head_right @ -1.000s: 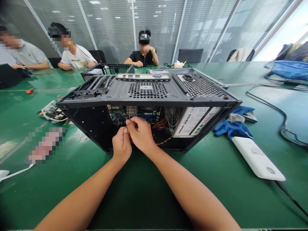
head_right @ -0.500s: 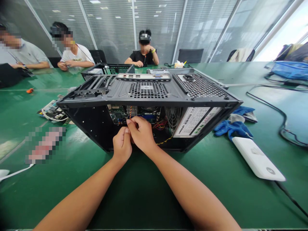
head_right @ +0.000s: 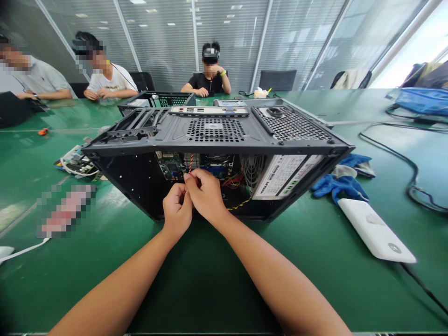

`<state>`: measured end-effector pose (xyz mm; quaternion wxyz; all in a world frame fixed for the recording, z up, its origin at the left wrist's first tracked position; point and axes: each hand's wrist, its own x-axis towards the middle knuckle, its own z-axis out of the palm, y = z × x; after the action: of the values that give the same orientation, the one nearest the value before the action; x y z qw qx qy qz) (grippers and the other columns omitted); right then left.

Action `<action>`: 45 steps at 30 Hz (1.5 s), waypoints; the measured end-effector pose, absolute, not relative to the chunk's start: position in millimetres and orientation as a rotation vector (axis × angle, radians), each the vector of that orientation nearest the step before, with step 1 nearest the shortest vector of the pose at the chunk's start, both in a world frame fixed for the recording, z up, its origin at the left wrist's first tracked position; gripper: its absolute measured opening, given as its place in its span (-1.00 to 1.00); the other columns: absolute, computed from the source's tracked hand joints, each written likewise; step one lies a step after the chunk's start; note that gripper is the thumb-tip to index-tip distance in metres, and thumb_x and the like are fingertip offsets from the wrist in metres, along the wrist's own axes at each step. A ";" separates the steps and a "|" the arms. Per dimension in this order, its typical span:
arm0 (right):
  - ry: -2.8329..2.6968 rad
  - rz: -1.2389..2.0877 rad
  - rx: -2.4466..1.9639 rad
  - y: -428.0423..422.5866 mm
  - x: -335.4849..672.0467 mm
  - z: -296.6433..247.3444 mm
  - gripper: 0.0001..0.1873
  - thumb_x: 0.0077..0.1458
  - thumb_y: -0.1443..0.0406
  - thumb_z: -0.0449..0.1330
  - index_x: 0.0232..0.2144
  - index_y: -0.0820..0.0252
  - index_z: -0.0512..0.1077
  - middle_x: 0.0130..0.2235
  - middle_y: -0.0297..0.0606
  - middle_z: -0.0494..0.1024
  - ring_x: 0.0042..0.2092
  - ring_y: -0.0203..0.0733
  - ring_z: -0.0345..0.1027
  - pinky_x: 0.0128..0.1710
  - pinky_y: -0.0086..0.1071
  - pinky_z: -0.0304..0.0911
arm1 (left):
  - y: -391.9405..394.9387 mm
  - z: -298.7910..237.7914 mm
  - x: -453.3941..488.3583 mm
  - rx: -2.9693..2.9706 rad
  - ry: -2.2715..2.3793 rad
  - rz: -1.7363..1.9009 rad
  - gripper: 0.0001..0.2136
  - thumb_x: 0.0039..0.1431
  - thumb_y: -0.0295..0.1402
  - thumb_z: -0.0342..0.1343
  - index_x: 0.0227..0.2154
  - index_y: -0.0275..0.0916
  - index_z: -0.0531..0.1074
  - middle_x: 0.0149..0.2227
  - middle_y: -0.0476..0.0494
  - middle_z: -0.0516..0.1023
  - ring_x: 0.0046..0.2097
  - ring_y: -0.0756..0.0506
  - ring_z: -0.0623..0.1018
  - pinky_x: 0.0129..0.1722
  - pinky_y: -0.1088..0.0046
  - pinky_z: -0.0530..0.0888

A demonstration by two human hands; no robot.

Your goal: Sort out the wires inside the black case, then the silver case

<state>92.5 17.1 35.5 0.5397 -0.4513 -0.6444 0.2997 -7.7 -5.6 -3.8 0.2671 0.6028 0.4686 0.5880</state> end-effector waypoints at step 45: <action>-1.551 0.719 -1.074 17.6 88.9 28.8 -0.67 0.22 0.22 0.08 -0.59 0.12 0.24 -0.53 -0.37 0.29 -0.42 -0.26 0.20 -0.38 -0.34 0.11 | -3.9 -10.3 -5.0 1.547 1.153 1.510 -0.77 0.33 -0.24 -0.01 -0.40 -0.24 0.38 -0.49 0.00 0.40 -0.40 0.00 0.41 -0.35 0.50 0.37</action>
<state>88.9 17.6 28.8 0.5323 -0.4503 -0.6505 0.3014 -5.0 -3.9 -10.3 0.3387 0.5941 0.4428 0.5799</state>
